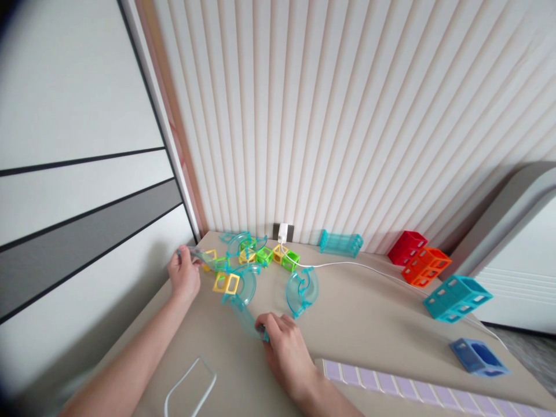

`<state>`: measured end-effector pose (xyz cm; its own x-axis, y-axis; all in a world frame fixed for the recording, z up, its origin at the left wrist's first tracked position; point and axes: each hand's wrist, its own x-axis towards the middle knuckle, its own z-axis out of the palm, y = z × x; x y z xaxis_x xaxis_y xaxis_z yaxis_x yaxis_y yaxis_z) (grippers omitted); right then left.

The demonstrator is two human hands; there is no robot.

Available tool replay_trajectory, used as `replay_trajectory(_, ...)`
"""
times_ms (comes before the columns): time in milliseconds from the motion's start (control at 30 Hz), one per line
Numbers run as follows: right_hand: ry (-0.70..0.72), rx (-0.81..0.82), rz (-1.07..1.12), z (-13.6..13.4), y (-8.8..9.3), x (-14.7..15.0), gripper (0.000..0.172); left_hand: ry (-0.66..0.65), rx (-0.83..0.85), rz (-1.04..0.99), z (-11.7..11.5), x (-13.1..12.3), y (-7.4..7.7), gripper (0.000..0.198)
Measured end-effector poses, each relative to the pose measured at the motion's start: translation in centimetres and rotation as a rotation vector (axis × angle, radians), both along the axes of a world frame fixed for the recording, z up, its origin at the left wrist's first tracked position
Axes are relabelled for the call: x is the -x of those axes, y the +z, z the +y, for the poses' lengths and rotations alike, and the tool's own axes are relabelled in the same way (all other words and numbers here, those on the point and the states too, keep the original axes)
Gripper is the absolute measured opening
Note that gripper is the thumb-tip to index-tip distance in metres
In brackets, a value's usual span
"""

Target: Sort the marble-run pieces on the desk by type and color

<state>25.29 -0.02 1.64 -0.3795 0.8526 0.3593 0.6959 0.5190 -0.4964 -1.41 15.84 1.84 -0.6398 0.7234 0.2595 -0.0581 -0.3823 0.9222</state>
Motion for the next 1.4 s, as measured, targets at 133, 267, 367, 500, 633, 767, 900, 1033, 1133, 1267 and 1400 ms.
replay_trajectory(133, -0.01, 0.015, 0.007, 0.0, -0.3, 0.0, 0.05, -0.045, 0.006, -0.056, -0.3, -0.4, 0.3, 0.043)
replay_trajectory(267, -0.012, 0.036, 0.013, 0.0, -0.4, 0.0, 0.051, -0.075, -0.006, -0.097, -0.9, -0.8, 0.6, 0.044)
replay_trajectory(367, -0.011, 0.041, 0.007, 0.0, -0.4, 0.0, 0.051, -0.111, -0.031, -0.133, -1.1, -1.0, 1.0, 0.046)
replay_trajectory(500, -0.019, 0.048, 0.008, -0.1, -0.4, 0.0, 0.05, -0.203, -0.054, -0.194, -1.6, -1.4, 2.0, 0.052)
replay_trajectory(633, -0.015, 0.068, 0.008, 0.0, -0.4, -0.1, 0.052, -0.417, -0.025, -0.204, -3.2, -2.5, 3.1, 0.057)
replay_trajectory(767, 0.012, 0.065, -0.01, 0.0, -0.4, -0.1, 0.057, -0.681, 0.054, -0.182, -5.3, -4.3, 3.6, 0.054)
replay_trajectory(900, 0.052, 0.027, -0.023, 0.1, -0.3, -0.1, 0.055, -0.791, 0.128, -0.036, -6.3, -5.5, 3.1, 0.055)
replay_trajectory(1033, 0.108, -0.074, -0.026, 0.0, 0.3, -0.2, 0.047, -0.725, 0.114, 0.139, -6.5, -5.6, 2.3, 0.052)
replay_trajectory(1133, 0.173, -0.197, -0.033, 0.0, 1.4, -0.5, 0.039, -0.689, 0.072, 0.204, -6.7, -5.6, 2.3, 0.055)
replay_trajectory(1267, 0.244, -0.309, -0.046, 0.0, 2.6, -1.0, 0.035, -0.644, 0.073, 0.184, -6.9, -5.7, 2.6, 0.058)
replay_trajectory(1400, 0.186, -0.304, -0.01, 0.1, 2.7, -1.4, 0.039, -0.618, 0.09, 0.138, -6.7, -5.7, 2.6, 0.055)
